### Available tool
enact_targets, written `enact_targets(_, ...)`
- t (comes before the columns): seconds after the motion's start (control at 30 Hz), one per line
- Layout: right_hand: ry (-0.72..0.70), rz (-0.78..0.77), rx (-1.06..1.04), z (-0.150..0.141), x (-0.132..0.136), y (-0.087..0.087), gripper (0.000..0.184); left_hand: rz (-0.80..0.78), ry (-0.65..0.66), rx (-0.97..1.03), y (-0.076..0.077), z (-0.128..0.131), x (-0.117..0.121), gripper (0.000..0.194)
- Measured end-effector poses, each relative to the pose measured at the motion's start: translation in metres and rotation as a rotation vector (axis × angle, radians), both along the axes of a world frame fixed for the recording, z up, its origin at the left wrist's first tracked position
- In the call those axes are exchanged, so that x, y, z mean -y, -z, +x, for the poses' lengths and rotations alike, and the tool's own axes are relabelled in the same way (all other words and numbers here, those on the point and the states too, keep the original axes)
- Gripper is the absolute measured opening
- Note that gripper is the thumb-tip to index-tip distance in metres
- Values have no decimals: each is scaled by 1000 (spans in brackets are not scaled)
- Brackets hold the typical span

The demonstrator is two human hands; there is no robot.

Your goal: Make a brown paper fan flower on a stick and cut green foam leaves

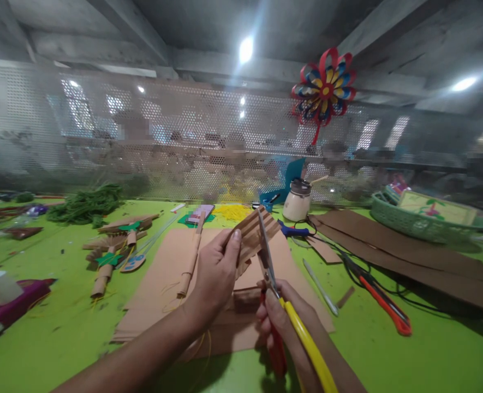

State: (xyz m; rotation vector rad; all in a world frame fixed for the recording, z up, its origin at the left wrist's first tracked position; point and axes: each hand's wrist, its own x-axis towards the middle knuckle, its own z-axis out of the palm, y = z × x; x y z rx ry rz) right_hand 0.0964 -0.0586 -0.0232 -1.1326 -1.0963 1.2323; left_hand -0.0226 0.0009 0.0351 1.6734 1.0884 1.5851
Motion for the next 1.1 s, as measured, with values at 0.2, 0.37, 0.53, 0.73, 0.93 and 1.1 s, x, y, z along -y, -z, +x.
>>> enact_targets(0.2, 30, 6, -33, -2, 0, -1, 55, 35, -39, -18, -1, 0, 0, 26)
enact_targets(0.37, 27, -5, -8, -4, 2, -3, 56, 74, -87, -66, 2, -1, 0, 26)
enact_targets(0.53, 26, -19, 2, -2, 2, -2, 58, 124, -89, -118, 5, -1, -1, 26)
enact_targets(0.73, 9, -20, 43, 1, 3, -4, 59, 130, -94, -125, 5, -1, 0, 27)
enact_targets(0.93, -9, -20, 71, 0, 7, -9, 59, 44, -45, -8, -2, 0, 2, 21)
enact_targets(1.1, 14, 2, 86, -2, 9, -13, 58, -114, 68, 102, -10, 2, 6, 27)
